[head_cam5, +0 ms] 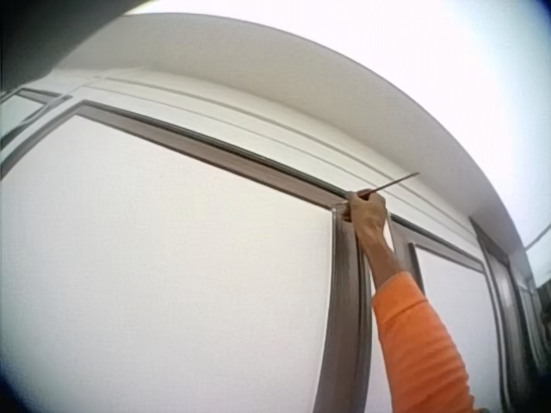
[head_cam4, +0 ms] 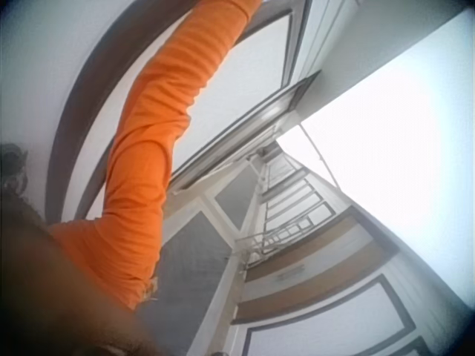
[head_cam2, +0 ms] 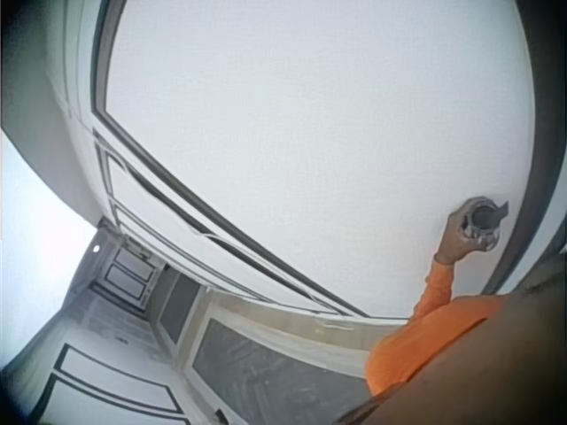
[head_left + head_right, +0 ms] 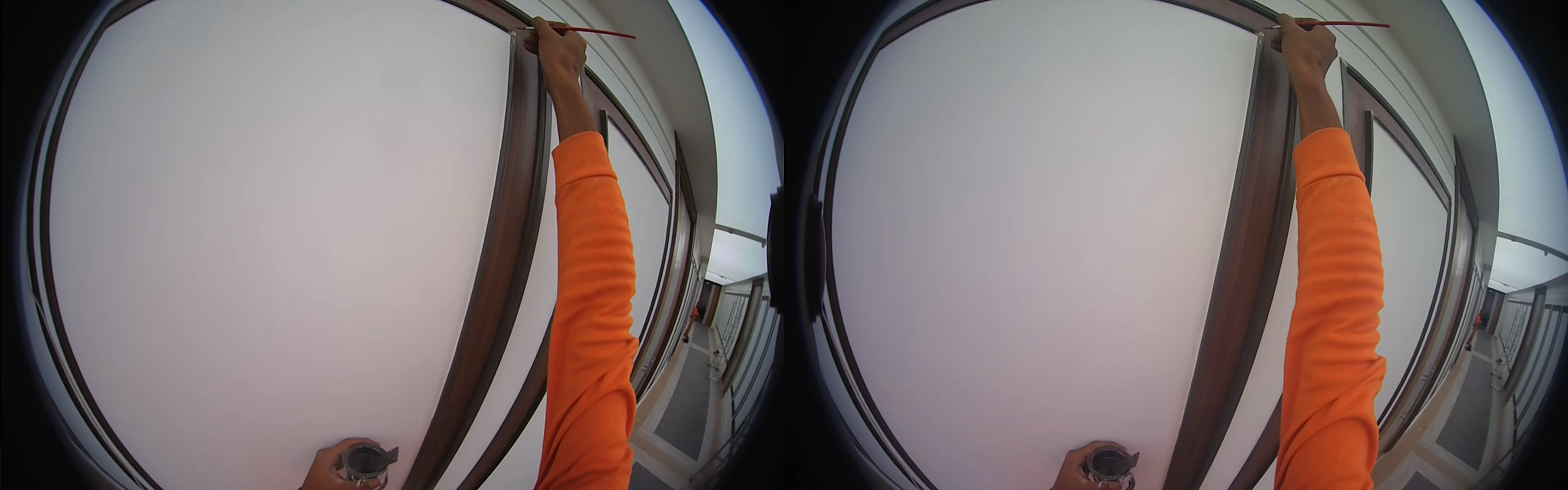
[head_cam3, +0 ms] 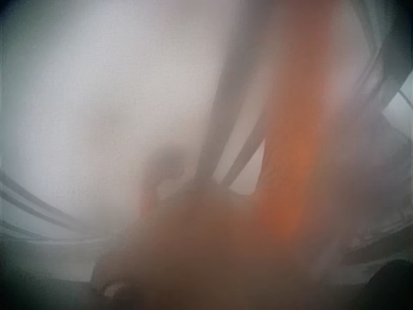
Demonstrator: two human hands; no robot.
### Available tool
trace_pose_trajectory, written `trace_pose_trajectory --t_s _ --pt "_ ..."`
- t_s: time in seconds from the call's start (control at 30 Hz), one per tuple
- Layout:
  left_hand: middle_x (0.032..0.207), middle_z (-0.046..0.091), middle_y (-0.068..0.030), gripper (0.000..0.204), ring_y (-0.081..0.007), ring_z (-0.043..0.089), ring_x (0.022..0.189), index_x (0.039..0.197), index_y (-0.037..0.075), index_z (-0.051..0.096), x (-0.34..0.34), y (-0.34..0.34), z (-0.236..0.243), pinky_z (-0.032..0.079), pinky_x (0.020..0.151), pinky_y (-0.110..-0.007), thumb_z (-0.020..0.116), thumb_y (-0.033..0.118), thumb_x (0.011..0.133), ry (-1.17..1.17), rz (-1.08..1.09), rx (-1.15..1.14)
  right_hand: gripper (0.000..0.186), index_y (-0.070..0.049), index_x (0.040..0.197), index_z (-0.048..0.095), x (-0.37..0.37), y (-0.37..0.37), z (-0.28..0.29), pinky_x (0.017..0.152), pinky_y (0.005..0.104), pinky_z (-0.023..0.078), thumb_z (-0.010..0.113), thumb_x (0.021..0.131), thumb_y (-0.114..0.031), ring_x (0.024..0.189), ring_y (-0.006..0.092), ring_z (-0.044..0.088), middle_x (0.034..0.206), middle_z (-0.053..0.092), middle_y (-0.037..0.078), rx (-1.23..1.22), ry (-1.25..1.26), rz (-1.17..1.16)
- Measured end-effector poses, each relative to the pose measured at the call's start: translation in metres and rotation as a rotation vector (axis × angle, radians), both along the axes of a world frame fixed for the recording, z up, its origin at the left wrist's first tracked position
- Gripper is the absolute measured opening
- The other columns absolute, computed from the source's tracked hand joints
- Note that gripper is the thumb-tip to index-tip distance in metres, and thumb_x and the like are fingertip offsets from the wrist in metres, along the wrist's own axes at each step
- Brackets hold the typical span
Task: The person paints dark brown curved lines on a white ceiling using a small paintbrush and a paint can. They repeatedly dip the brush into the can and apply paint along the ceiling's decorative pattern.
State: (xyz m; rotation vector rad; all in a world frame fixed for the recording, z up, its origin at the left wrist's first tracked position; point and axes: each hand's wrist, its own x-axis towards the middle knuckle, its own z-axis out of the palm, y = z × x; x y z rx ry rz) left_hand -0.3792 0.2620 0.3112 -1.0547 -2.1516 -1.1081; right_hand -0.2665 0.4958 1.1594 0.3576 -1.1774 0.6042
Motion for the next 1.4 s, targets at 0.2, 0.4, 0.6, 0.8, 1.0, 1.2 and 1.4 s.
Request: trace_pose_trajectory --t_s 0.2,0.4,0.6,0.8,1.0,1.2,1.4 --pt "0.12 0.066 -0.0095 0.075 -0.0192 0.063 0.11 0.132 -0.001 0.06 0.003 0.0 -0.005 0.05 0.099 -0.036 0.089 0.031 0.071 0.009 0.02 -0.013 0.034 -0.003 0.101 0.078 0.006 -0.003 0.012 0.09 0.0296 0.057 0.072 0.088 -0.034 0.081 0.017 0.077 0.082 0.079 0.007 -0.01 -0.033 -0.215" --pt "0.12 0.066 -0.0095 0.077 -0.0195 0.062 0.112 0.133 -0.001 0.059 0.006 -0.008 0.001 0.05 0.1 -0.036 0.091 0.034 0.072 0.048 -0.004 -0.047 0.036 -0.002 0.101 0.077 0.013 -0.006 0.011 0.09 0.0306 0.057 0.072 0.088 -0.035 0.081 0.0162 0.077 0.082 0.079 0.007 0.014 -0.071 -0.234" --pt "0.12 0.066 -0.0093 0.078 -0.0193 0.062 0.112 0.133 -0.001 0.06 0.008 -0.01 -0.002 0.05 0.1 -0.036 0.091 0.037 0.072 0.066 0.005 -0.043 0.04 0.0 0.103 0.076 0.021 -0.009 0.006 0.09 0.0322 0.057 0.072 0.088 -0.037 0.082 0.0167 0.077 0.084 0.079 0.008 0.059 -0.079 -0.155" --pt "0.12 0.066 -0.0088 0.076 -0.0183 0.062 0.112 0.133 -0.001 0.06 0.006 -0.005 -0.008 0.05 0.1 -0.035 0.09 0.035 0.073 0.036 0.035 -0.029 0.039 -0.001 0.102 0.076 0.019 -0.005 0.003 0.09 0.0318 0.056 0.071 0.088 -0.037 0.084 0.0157 0.077 0.085 0.079 0.006 0.022 -0.067 -0.193" --pt "0.122 0.066 -0.0091 0.077 -0.0189 0.062 0.112 0.132 -0.001 0.06 0.006 -0.008 -0.004 0.05 0.1 -0.035 0.091 0.035 0.072 0.054 0.029 -0.041 0.039 -0.002 0.1 0.077 0.015 -0.008 0.003 0.09 0.0317 0.057 0.071 0.087 -0.038 0.087 0.0158 0.077 0.084 0.08 0.005 0.125 -0.056 -0.329" --pt "0.123 0.065 -0.009 0.08 -0.0194 0.062 0.113 0.133 -0.001 0.06 0.003 -0.008 -0.003 0.05 0.101 -0.036 0.092 0.037 0.071 0.053 0.001 -0.045 0.041 -0.004 0.097 0.078 0.009 -0.003 0.007 0.089 0.0317 0.057 0.069 0.086 -0.042 0.088 0.0158 0.077 0.086 0.08 0.004 0.168 0.021 -0.199" --pt "0.123 0.064 -0.0086 0.08 -0.0187 0.062 0.113 0.133 -0.001 0.06 -0.004 -0.01 -0.005 0.05 0.1 -0.035 0.093 0.036 0.07 0.048 -0.054 -0.038 0.042 -0.005 0.099 0.079 0.017 0.001 0.007 0.087 0.031 0.058 0.07 0.083 -0.043 0.084 0.0165 0.077 0.085 0.079 0.006 0.151 -0.025 -0.42"
